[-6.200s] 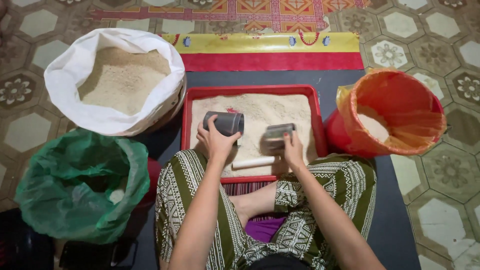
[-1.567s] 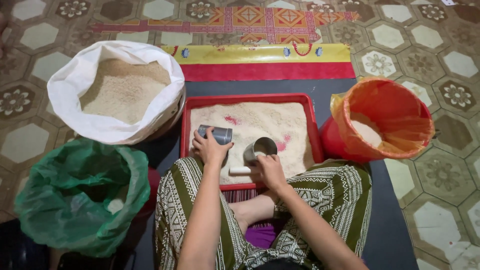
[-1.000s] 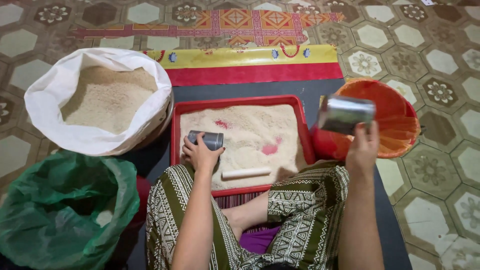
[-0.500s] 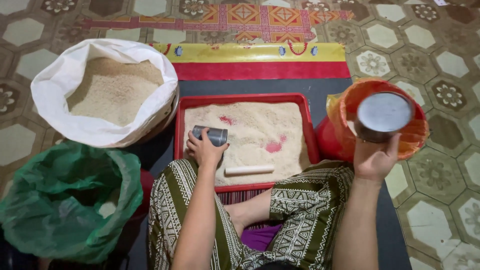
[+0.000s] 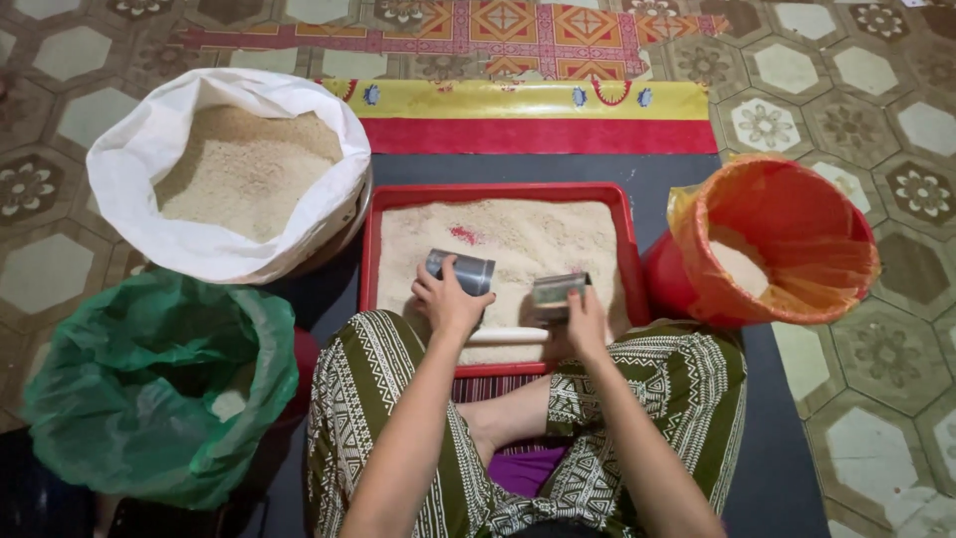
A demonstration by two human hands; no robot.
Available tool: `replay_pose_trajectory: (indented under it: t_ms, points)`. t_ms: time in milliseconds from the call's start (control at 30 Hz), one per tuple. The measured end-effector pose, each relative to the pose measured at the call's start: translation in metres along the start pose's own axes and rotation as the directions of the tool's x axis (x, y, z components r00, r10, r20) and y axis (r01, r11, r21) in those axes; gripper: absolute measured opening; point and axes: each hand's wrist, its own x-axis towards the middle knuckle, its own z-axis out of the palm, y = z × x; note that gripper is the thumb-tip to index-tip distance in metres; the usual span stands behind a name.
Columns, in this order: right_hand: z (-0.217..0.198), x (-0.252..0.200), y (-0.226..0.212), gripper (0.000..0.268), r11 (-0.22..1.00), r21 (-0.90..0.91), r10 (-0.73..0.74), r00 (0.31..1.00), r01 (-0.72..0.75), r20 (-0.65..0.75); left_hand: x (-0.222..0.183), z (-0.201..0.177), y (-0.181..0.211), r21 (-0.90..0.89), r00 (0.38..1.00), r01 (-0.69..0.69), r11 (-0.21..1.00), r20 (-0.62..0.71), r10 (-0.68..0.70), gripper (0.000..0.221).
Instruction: Measuring and transferring grain from a large white bag into a red tray and a red bucket using metal cups.
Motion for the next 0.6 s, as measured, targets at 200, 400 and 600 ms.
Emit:
replay_pose_trajectory:
  t_ms: [200,400,600]
  points:
    - [0.028,-0.017,-0.033,0.05,0.886,0.442,0.16,0.987,-0.143,-0.002,-0.01,-0.004,0.022,-0.177,0.999,0.028,0.984,0.041,-0.021,0.104]
    - [0.025,-0.035,-0.074,0.055,0.825,0.55,0.132,0.99,-0.133,0.041,0.008,-0.019,0.007,-0.437,0.978,0.208,0.875,0.06,-0.202,0.106]
    - [0.032,-0.012,-0.043,0.006,0.774,-0.203,-0.567,0.799,0.6,0.198,0.016,-0.046,0.002,-0.544,0.955,0.24,0.804,-0.014,-0.295,0.103]
